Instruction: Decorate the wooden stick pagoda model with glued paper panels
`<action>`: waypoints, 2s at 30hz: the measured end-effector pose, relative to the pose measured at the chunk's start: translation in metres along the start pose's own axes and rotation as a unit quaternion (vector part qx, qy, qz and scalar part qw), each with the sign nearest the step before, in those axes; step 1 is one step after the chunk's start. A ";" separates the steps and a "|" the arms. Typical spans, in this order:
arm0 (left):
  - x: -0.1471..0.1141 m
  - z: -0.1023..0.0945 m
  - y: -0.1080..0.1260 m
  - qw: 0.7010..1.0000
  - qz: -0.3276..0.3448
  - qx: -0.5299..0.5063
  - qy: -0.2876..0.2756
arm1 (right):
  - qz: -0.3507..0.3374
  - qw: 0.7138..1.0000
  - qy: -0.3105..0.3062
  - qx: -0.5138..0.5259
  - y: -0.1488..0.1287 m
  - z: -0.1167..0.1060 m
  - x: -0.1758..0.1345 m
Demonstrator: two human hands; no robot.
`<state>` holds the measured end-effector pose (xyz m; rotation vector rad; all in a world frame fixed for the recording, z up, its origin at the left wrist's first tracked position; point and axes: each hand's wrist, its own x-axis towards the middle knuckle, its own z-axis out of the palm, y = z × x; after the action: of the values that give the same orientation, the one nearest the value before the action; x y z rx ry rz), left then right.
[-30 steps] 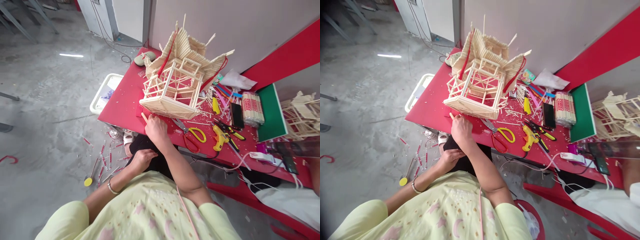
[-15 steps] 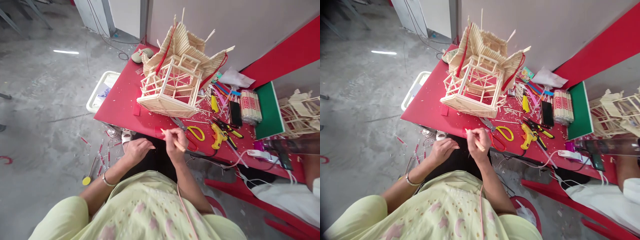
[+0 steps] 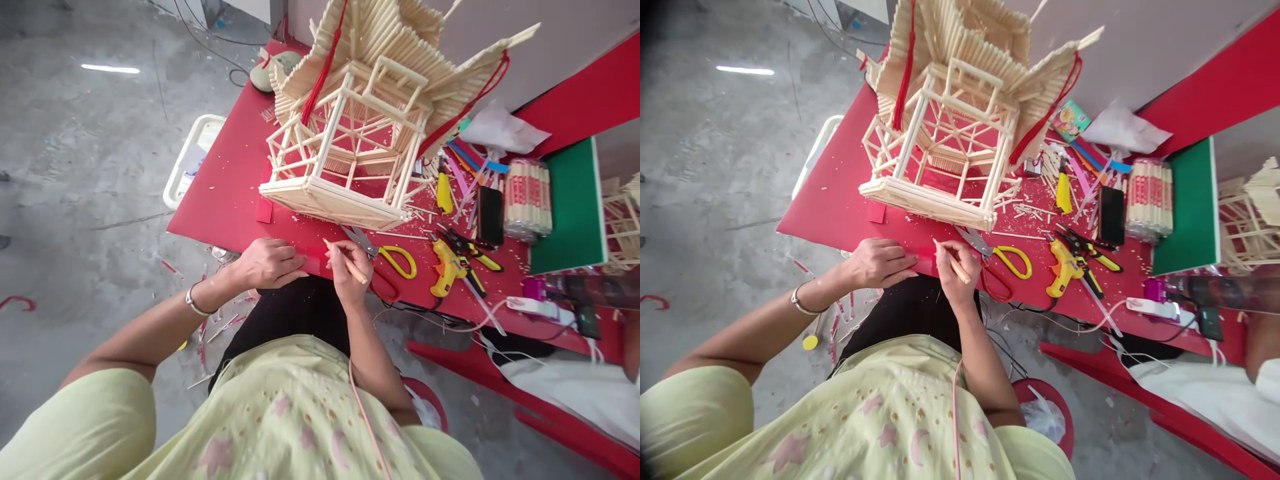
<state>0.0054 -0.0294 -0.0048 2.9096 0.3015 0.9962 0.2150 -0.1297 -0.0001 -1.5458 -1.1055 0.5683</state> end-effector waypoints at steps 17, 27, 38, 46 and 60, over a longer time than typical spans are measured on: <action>0.003 0.004 0.003 0.998 -0.054 0.025 -0.002 | -0.031 0.995 -0.018 -0.094 -0.008 -0.003 0.006; 0.006 0.005 0.005 0.997 -0.070 0.033 -0.021 | -0.092 0.989 -0.014 -0.113 -0.004 -0.006 0.009; -0.001 0.003 0.003 0.999 0.013 0.051 0.012 | -0.126 0.975 -0.030 -0.179 -0.010 -0.003 0.015; -0.001 0.005 0.004 1.000 -0.006 0.028 0.001 | -0.142 0.975 -0.033 -0.170 -0.009 -0.002 0.014; -0.001 0.007 0.006 0.999 -0.027 0.029 0.000 | -0.161 0.969 -0.027 -0.183 -0.011 -0.002 0.015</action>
<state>0.0097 -0.0351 -0.0101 2.9346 0.4137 0.9954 0.2192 -0.1179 0.0135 -1.6197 -1.5324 0.1914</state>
